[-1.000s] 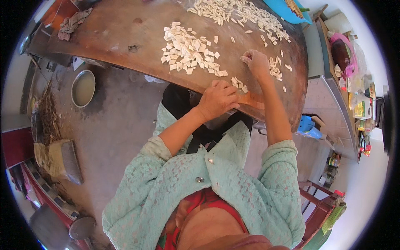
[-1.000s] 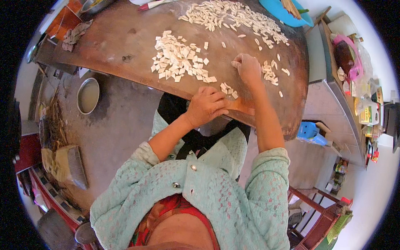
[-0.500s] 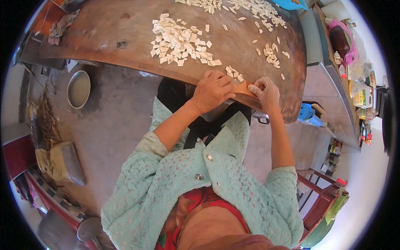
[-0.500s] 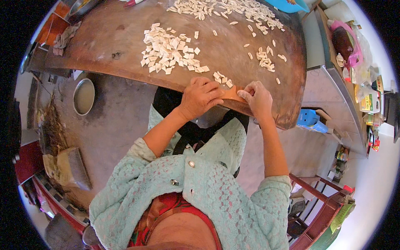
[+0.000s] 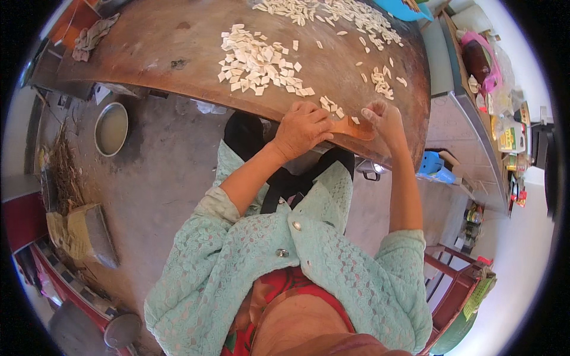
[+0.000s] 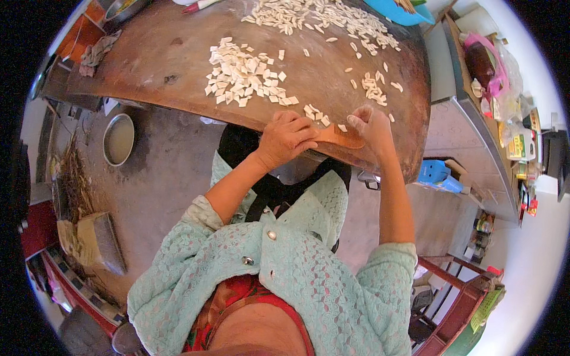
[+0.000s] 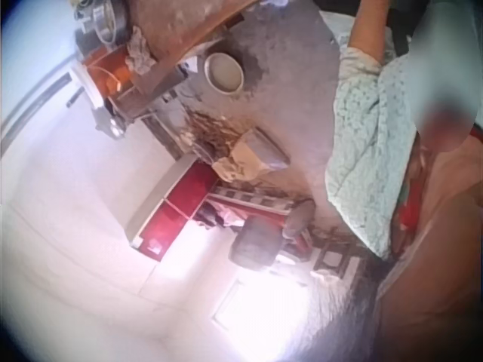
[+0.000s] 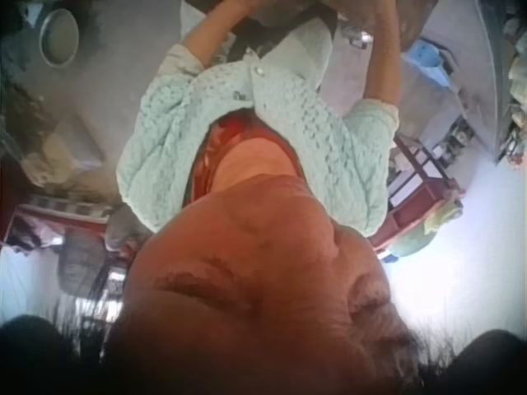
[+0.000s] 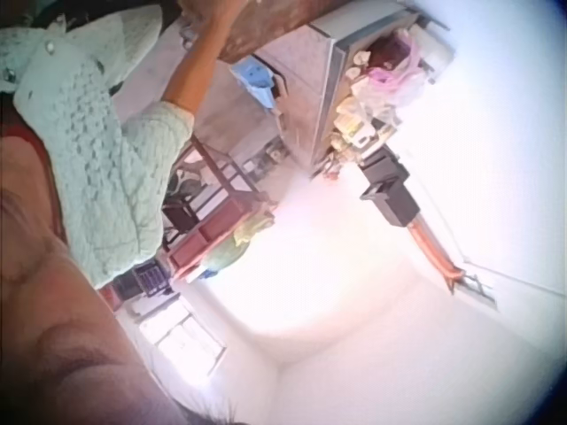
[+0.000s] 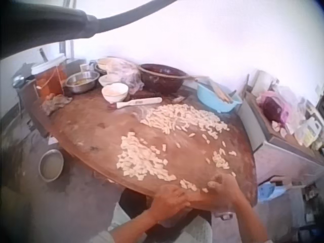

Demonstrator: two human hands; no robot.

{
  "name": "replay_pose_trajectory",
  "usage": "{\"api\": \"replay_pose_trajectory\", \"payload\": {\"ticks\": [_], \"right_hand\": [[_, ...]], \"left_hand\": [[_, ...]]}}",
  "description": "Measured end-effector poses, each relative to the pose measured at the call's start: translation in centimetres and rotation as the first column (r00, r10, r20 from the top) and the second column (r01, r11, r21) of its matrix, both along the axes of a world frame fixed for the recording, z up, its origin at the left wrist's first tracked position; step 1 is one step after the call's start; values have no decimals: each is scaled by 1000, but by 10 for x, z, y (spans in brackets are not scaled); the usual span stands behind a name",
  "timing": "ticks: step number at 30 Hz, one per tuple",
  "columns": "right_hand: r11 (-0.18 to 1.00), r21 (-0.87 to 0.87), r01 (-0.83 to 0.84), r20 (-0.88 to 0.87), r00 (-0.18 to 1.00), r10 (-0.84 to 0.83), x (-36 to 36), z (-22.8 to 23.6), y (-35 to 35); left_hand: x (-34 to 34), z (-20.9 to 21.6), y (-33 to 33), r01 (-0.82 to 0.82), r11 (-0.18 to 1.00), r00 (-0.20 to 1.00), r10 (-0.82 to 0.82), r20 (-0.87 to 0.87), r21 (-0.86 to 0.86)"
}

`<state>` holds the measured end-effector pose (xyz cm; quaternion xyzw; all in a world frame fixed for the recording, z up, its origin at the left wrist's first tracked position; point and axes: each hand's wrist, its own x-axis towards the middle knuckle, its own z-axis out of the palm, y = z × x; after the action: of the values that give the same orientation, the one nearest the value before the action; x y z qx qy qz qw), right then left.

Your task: The person repeatedly presses small pieces of dough against a wooden comb-like tool on a table, shaping them into uniform diamond-shaped pieces. The person handles the dough pieces one at a time, pressing and sliding them along the tool to form consistent shapes.

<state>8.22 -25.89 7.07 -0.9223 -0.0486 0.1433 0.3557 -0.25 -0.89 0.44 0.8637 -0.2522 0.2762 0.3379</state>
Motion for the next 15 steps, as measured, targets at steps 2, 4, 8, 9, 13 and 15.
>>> {"api": "replay_pose_trajectory", "payload": {"ticks": [2,4,8,9,13,15], "right_hand": [[995,104,5,-156,988,11,-12,9,11],[973,230,3,-340,937,78,-13,5,15],[991,97,-95,540,841,28,-9,-4,34],[991,58,-118,463,883,78,-10,0,41],[981,-66,-184,310,931,195,-11,-2,77],[988,-48,-146,233,960,153,-4,-6,84]], "left_hand": [[-1,-2,-1,5,1000,1000,-5,2,9],[-1,-2,-2,5,1000,1000,-5,8,7],[0,-2,-1,6,1000,999,-7,31,16],[-1,-2,-1,2,1000,1000,-2,25,19],[-3,-2,1,-1,1000,1000,1,-1,30],[-1,-1,-1,9,1000,1000,-9,24,-1]]}}
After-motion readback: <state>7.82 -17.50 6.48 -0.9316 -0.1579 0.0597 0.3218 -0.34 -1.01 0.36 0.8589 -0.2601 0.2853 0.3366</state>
